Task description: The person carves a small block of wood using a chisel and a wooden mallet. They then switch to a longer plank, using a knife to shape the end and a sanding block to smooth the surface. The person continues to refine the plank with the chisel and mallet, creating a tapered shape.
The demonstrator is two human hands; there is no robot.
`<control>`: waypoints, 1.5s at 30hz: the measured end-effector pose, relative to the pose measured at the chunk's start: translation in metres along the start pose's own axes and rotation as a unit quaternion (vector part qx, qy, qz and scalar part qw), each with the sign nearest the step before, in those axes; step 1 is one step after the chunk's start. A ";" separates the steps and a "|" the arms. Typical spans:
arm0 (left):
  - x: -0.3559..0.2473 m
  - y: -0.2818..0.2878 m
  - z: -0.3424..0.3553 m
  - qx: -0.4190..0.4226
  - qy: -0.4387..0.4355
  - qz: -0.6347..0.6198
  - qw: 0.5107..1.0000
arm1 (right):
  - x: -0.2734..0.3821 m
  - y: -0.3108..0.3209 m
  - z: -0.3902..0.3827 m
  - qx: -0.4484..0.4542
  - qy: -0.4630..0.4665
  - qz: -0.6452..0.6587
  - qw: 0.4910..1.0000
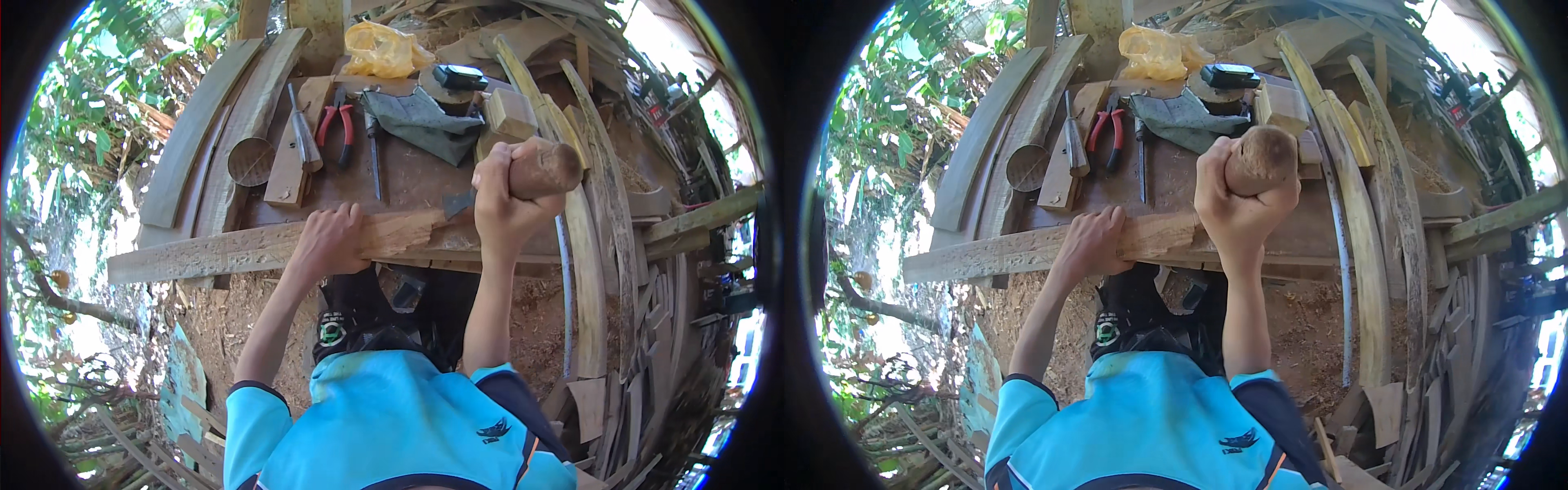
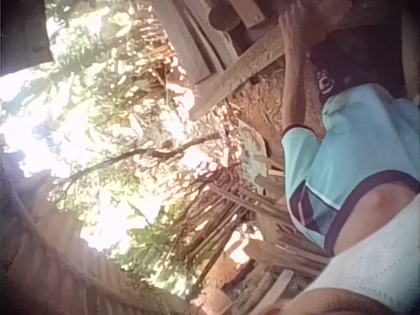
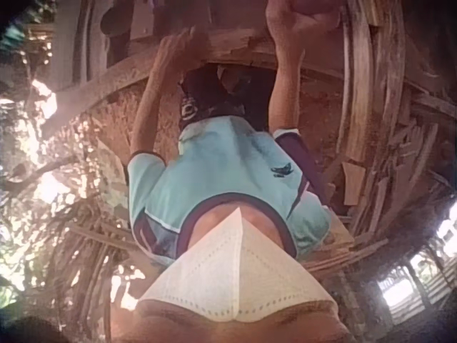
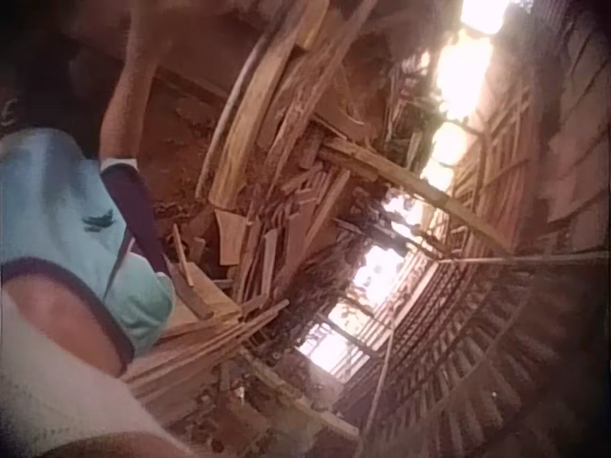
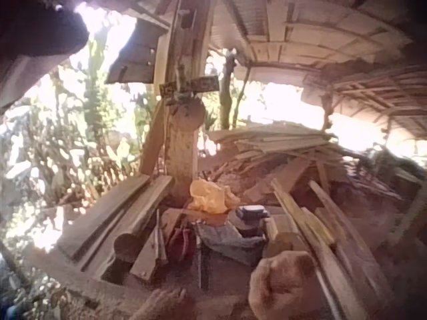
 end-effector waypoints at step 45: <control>-0.012 -0.004 0.007 -0.046 -0.010 -0.009 0.999 | 0.010 0.087 0.034 -0.168 -0.020 0.103 0.980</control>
Point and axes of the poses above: each hand's wrist, its own z-axis towards the middle knuckle, its own y-axis out of the back of the hand, x = y × z, the point moved 2 cm from there along z, towards the middle knuckle, and after that the axes turned 2 degrees about -x, right-handed, at the moved point
